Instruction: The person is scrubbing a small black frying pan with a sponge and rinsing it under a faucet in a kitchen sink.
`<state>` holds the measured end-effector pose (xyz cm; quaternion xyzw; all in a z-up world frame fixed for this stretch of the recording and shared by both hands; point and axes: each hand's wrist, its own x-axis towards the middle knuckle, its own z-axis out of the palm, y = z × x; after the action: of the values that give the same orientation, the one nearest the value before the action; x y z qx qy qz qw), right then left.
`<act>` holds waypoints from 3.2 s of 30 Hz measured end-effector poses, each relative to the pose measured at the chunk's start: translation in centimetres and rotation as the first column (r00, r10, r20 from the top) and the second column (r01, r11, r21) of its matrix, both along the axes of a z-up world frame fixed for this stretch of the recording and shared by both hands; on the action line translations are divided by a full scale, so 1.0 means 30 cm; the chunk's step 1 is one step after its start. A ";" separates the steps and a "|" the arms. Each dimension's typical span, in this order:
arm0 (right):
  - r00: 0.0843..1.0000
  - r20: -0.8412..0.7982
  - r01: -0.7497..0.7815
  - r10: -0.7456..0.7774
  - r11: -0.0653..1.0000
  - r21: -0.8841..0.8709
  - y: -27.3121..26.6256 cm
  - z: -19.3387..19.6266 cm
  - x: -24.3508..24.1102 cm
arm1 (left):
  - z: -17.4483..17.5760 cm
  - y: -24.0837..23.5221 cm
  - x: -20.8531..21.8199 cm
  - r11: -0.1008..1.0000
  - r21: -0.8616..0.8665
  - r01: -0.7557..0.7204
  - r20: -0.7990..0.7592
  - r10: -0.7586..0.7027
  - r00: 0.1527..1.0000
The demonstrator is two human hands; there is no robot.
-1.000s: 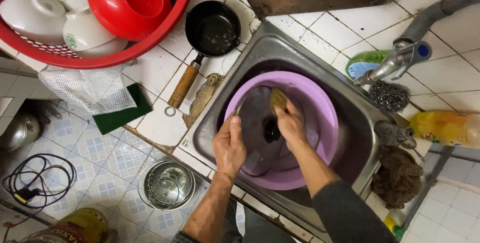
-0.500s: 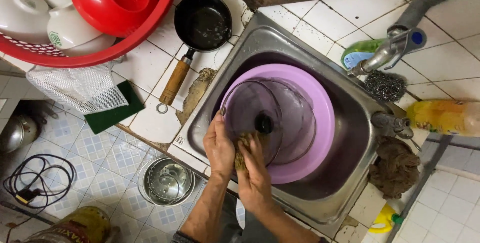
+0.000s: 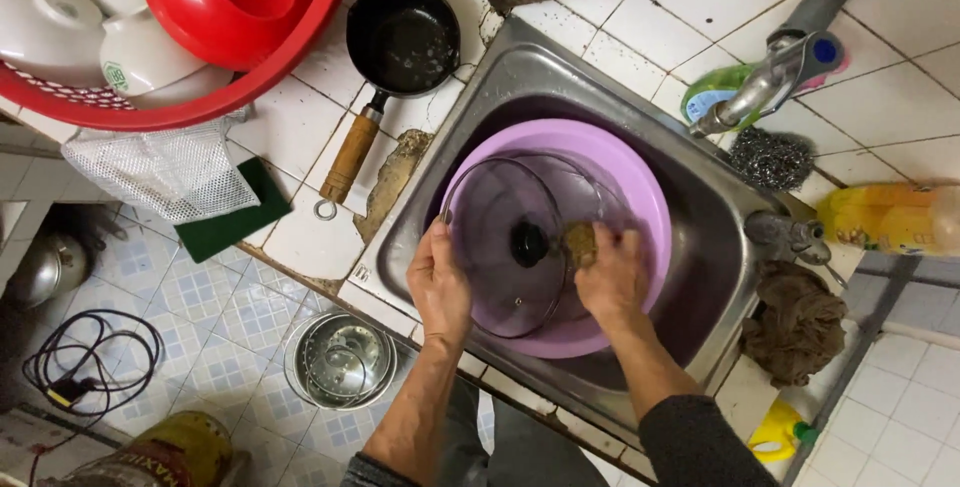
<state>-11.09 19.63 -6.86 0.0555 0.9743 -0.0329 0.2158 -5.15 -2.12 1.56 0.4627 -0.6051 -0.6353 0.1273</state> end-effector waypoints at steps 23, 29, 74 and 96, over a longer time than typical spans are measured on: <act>0.989 -0.123 -0.147 0.081 0.537 -0.831 -0.108 0.224 0.016 | 0.113 0.084 -0.005 0.936 -0.293 0.195 -0.205 -0.260 0.944; 0.908 0.216 0.384 -0.359 0.509 -0.771 -0.168 0.278 -0.016 | 0.060 0.181 0.049 0.868 -0.444 0.221 -0.284 -0.370 0.885; 0.900 0.395 0.365 -0.183 0.812 -0.456 -0.273 0.521 -0.061 | 0.213 0.076 0.069 0.864 0.080 0.497 0.030 -0.501 0.865; 0.723 -0.248 -0.668 0.645 0.744 -0.010 0.023 -0.153 -0.101 | 0.216 -0.035 0.144 0.824 0.556 0.111 0.059 -0.172 0.983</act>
<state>-14.12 20.33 -11.43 -0.3080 0.9458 -0.0084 0.1025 -0.83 -3.18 8.04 0.4665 -0.4354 -0.7645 -0.0909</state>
